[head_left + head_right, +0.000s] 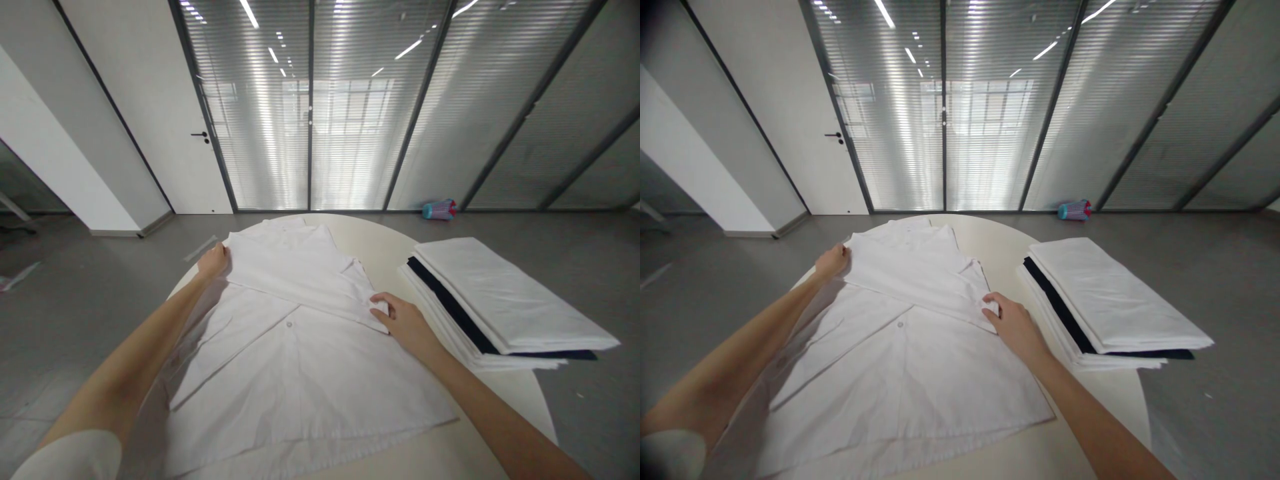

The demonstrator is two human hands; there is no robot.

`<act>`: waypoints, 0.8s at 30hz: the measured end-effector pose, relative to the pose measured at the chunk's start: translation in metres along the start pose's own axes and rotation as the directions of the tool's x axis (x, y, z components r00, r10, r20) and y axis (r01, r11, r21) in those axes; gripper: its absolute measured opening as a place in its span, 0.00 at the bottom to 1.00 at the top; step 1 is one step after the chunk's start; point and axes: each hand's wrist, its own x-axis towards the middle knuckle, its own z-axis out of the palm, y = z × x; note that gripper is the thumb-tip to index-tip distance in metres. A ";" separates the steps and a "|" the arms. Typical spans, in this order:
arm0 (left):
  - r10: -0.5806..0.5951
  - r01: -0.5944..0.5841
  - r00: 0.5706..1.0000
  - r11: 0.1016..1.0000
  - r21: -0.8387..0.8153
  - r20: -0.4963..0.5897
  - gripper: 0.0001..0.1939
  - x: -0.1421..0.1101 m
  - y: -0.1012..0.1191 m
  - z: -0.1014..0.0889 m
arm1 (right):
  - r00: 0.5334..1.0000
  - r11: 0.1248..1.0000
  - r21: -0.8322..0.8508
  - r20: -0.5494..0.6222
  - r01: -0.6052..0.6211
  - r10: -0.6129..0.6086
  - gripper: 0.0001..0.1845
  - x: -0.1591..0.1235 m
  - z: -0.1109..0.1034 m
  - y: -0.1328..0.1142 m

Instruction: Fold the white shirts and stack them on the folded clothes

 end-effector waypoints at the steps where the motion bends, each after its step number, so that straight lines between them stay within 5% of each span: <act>1: 0.014 -0.014 1.000 1.000 0.005 -0.004 0.21 -0.001 -0.001 0.000 | 1.000 1.000 0.007 0.006 -0.001 0.001 0.16 0.000 0.000 -0.001; 13: 0.055 -0.055 0.998 0.998 -0.006 -0.015 0.21 -0.001 -0.009 -0.001 | 1.000 0.997 -0.073 0.009 0.015 -0.015 0.17 0.002 0.006 -0.001; 16: 0.049 -0.052 0.991 0.998 -0.018 -0.121 0.23 -0.011 -0.001 -0.009 | 0.998 0.984 -0.169 -0.006 0.053 -0.055 0.18 -0.003 0.006 -0.005; 20: 0.361 -0.383 0.893 0.923 -0.033 -0.267 0.22 -0.043 0.028 -0.016 | 0.985 0.937 -0.347 -0.141 0.046 -0.100 0.19 -0.012 0.001 -0.019; 24: 0.678 -0.678 0.734 0.726 -0.115 -0.044 0.24 -0.092 0.059 -0.008 | 0.935 0.883 -0.409 -0.157 0.231 -0.317 0.21 0.003 0.002 -0.041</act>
